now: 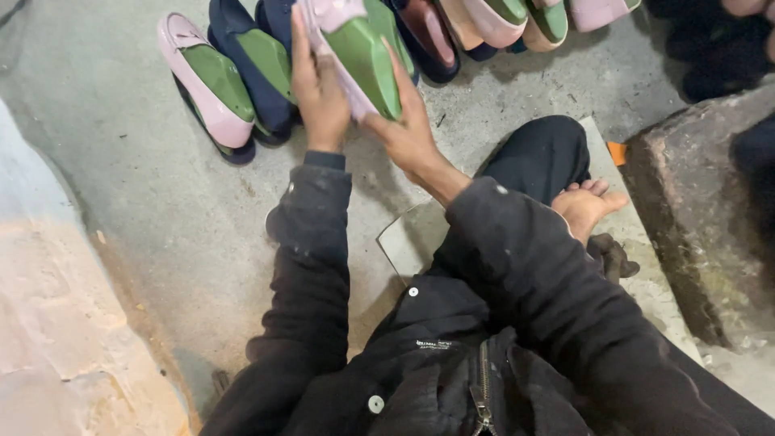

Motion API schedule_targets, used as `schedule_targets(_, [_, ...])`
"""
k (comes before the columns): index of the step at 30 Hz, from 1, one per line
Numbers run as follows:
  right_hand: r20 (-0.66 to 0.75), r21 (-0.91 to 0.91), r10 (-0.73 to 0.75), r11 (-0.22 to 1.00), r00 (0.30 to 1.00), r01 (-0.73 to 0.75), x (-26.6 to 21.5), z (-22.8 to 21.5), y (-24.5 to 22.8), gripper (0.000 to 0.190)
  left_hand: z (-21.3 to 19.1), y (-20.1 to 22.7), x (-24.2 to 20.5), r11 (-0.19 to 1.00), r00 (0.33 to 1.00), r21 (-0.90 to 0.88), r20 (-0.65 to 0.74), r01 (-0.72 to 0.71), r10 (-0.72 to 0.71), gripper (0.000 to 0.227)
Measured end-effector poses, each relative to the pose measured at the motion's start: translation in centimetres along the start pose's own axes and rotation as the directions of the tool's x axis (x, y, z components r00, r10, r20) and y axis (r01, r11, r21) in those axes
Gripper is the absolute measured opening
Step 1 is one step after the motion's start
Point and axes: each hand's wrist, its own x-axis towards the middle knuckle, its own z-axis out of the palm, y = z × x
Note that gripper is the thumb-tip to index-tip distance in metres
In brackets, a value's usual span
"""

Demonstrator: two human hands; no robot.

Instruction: The person sits on the floor and uses a hammer to tap the soles of several slip-on shoes, alternating between dark blue and pink pairs. They pick up each shoe, tap the sole repeatedly, and place it back in a pile.

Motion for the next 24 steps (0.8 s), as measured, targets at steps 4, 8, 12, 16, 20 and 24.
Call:
schedule_targets(4, [-0.009, -0.136, -0.292, 0.948, 0.957, 0.288, 3.3, 0.6, 2.5, 0.071, 1.4, -1.7, 1.5, 0.970, 0.982, 0.165, 0.099, -0.176, 0.161, 0.048])
schedule_targets(8, [-0.091, -0.370, -0.288, 0.899, 0.953, 0.236, 5.3, 0.8, 3.7, 0.075, 2.1, -2.2, 1.9, 0.980, 0.971, 0.075, 0.168, -0.185, 0.170, 0.047])
schedule_targets(12, [-0.093, -0.356, -0.289, 0.903, 0.953, 0.239, 5.6, 0.9, 3.0, 0.064, 2.2, -2.1, 1.7, 0.985, 0.983, 0.114, 0.147, -0.130, 0.112, 0.047])
schedule_targets(16, [-0.100, -0.391, -0.243, 0.901, 0.965, 0.187, 5.8, -0.1, 3.4, 0.071, 2.6, -1.7, 1.7, 0.981, 0.986, 0.155, 0.130, -0.120, 0.101, 0.047])
schedule_targets(20, [-0.033, -0.391, -0.241, 0.896, 0.970, 0.209, 6.1, -1.8, 5.3, 0.070, 3.9, -0.6, 1.5, 0.961, 0.992, 0.248, 0.060, -0.120, 0.108, 0.046])
schedule_targets(24, [0.085, -0.316, -0.271, 0.905, 0.959, 0.284, 5.6, -3.3, 6.5, 0.063, 5.2, 1.7, 0.6, 0.948, 0.994, 0.307, -0.038, -0.086, 0.102, 0.046])
